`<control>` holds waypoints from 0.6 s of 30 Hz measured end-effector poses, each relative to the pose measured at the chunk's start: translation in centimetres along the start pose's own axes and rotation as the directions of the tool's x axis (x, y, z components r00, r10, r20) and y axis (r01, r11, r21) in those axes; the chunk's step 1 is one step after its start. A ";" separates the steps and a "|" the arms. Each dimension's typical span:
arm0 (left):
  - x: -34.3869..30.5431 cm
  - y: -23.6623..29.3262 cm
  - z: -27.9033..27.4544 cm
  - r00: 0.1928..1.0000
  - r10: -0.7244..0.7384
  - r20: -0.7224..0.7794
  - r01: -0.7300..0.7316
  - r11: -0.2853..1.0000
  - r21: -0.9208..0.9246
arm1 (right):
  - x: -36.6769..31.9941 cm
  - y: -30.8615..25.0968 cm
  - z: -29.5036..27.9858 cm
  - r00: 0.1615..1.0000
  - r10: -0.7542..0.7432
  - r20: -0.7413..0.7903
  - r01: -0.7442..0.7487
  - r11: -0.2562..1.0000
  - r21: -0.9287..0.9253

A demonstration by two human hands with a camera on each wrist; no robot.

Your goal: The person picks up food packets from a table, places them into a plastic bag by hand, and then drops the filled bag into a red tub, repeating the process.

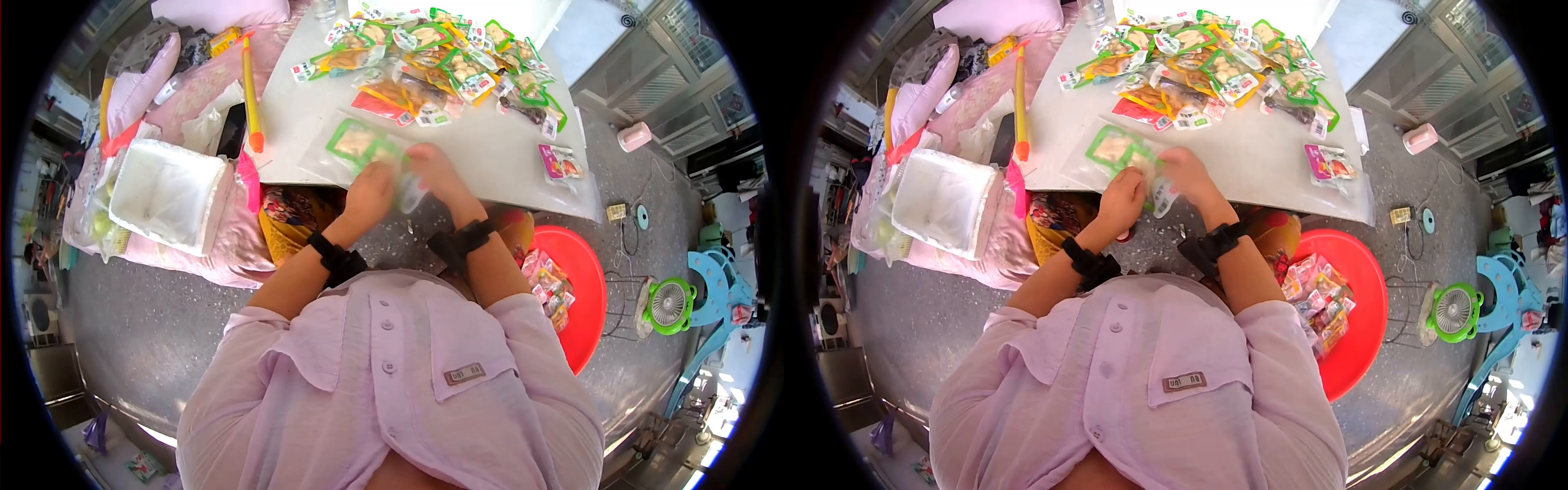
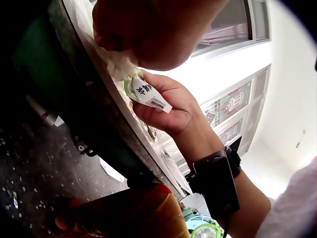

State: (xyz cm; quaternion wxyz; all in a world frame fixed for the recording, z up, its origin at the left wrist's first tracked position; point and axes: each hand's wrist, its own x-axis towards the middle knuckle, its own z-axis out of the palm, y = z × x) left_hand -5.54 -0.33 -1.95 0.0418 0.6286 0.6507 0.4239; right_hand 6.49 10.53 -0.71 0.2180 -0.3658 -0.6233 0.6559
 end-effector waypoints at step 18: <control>0.4 1.2 -0.6 0.998 -0.005 0.061 0.003 0.999 0.032 | -2.2 -1.6 1.1 0.986 0.162 0.042 -0.164 0.985 0.047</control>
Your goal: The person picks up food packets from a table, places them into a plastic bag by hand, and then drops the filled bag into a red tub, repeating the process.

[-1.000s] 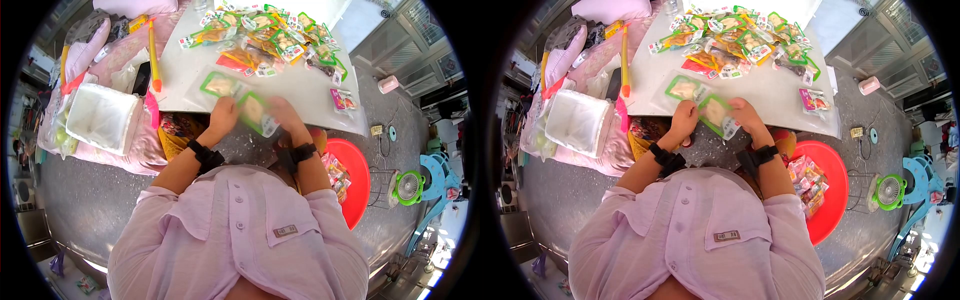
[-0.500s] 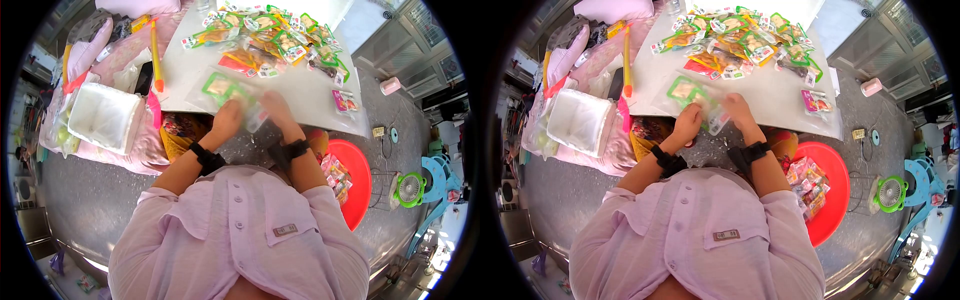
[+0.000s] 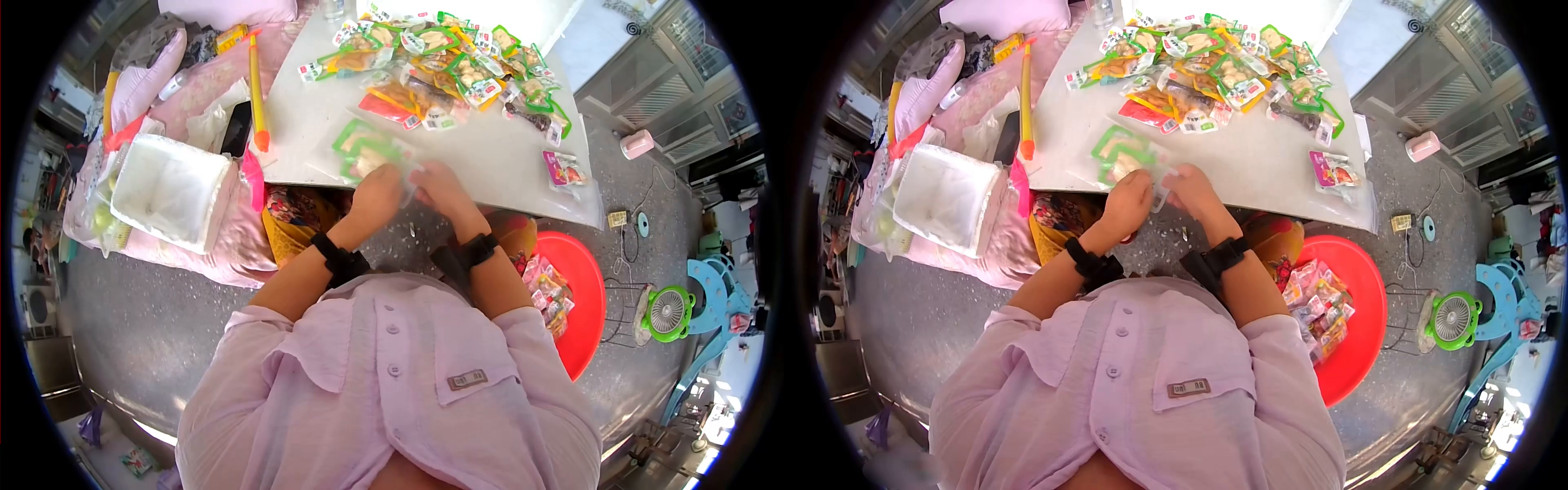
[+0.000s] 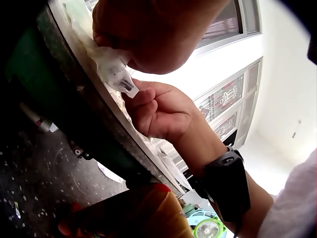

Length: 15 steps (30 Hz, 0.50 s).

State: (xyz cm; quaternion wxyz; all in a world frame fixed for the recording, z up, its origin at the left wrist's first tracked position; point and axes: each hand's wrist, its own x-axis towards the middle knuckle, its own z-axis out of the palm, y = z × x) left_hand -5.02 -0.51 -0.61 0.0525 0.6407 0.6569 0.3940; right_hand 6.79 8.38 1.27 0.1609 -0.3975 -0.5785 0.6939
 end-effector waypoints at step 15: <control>-0.1 -0.3 0.3 0.999 -0.016 0.038 0.006 0.970 0.242 | 2.9 0.2 -3.3 0.998 -0.053 0.025 0.057 0.973 -0.222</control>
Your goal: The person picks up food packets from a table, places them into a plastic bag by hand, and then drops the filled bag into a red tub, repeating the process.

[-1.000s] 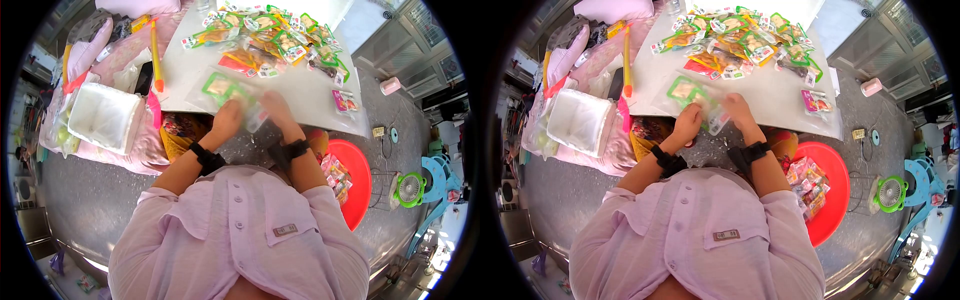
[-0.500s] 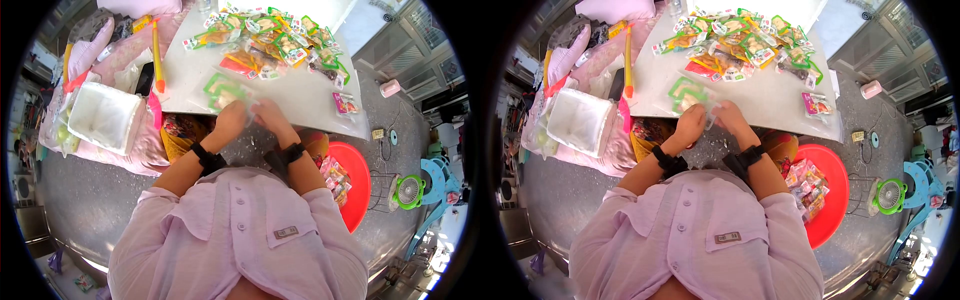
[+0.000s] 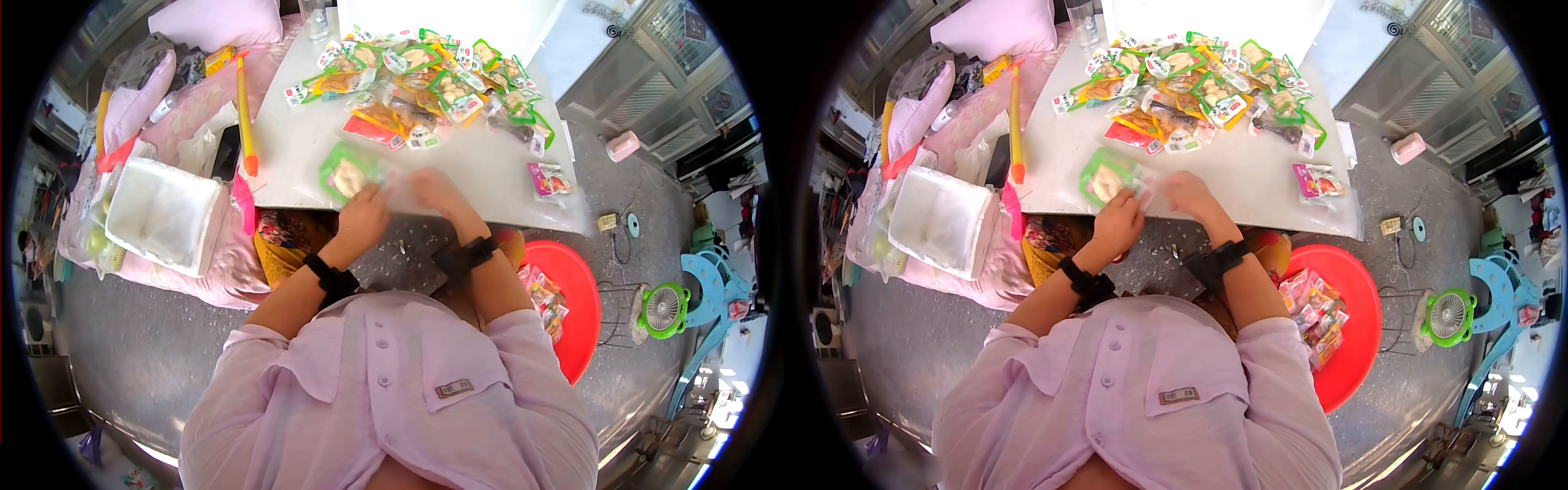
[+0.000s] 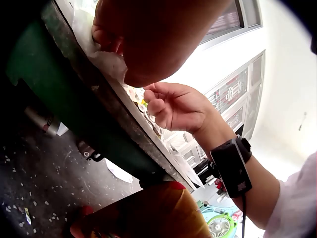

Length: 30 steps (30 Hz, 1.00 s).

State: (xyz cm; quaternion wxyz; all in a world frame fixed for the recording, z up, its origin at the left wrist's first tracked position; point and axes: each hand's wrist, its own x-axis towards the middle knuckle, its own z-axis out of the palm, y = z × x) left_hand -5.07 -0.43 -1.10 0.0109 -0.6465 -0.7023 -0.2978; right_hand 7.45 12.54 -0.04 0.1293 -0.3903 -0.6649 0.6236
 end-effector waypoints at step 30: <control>0.4 -1.2 0.7 0.982 -0.175 0.072 0.171 0.984 0.047 | 12.2 -2.2 -5.1 0.754 -0.588 -0.293 -0.020 0.426 -0.904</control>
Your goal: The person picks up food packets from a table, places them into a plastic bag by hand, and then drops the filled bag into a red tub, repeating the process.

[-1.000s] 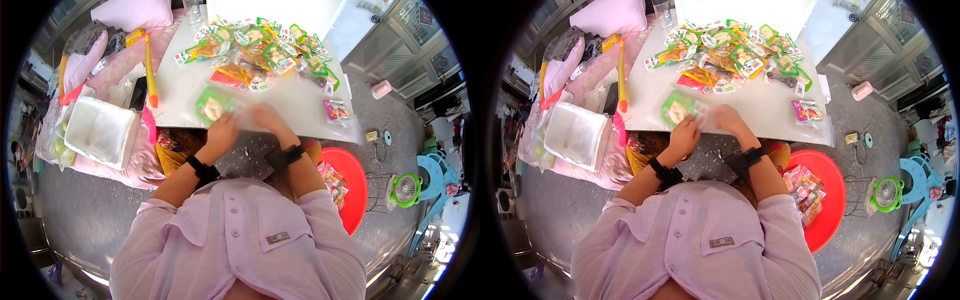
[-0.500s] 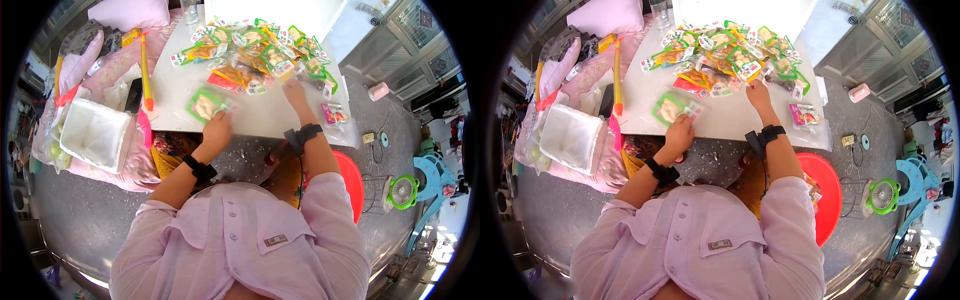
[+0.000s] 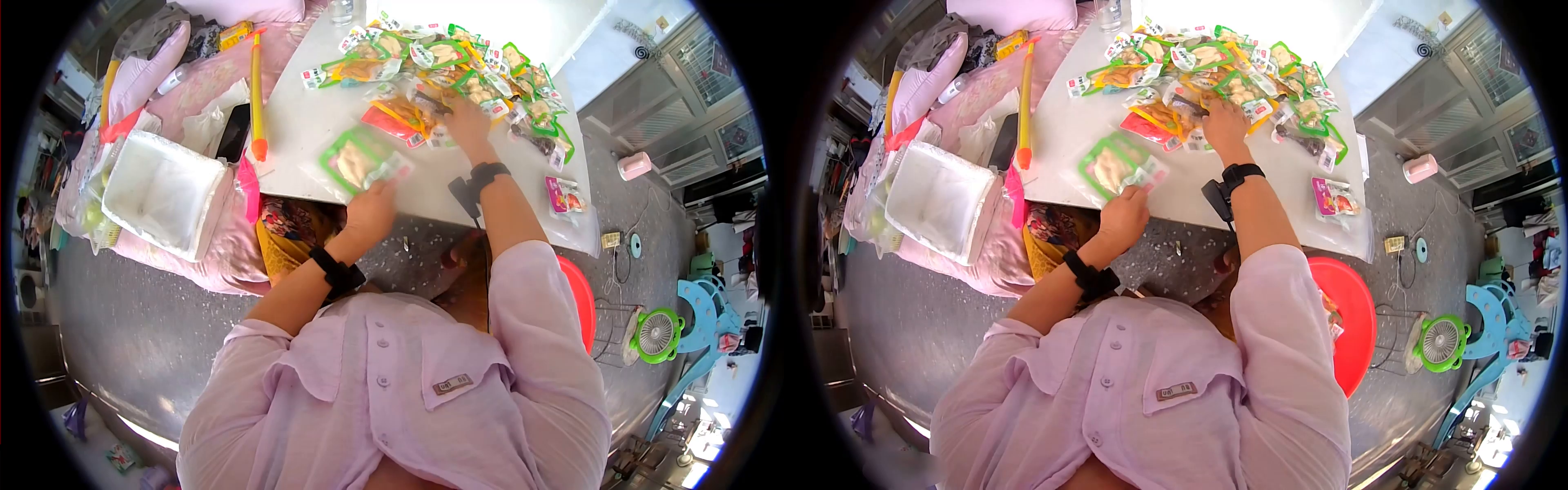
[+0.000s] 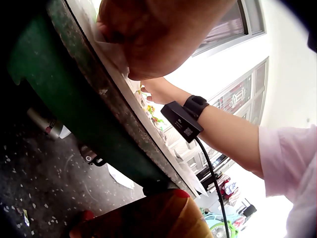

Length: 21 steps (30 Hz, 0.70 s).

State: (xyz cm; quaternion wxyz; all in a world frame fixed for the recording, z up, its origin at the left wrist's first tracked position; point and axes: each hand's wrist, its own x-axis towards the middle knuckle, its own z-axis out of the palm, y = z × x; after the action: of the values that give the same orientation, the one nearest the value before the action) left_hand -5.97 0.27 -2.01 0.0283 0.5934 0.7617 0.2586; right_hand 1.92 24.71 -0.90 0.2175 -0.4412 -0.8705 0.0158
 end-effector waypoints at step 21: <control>2.1 -2.7 -2.5 0.962 0.271 -0.025 -0.263 0.949 0.171 | -3.2 2.0 0.0 0.994 -0.099 -0.036 0.097 0.994 -0.051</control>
State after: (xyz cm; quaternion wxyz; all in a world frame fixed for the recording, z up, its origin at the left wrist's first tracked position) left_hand -9.88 0.80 -0.45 -0.0750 0.6849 0.6936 0.2101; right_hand 5.10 23.49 -2.49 0.2238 -0.4035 -0.8868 -0.0248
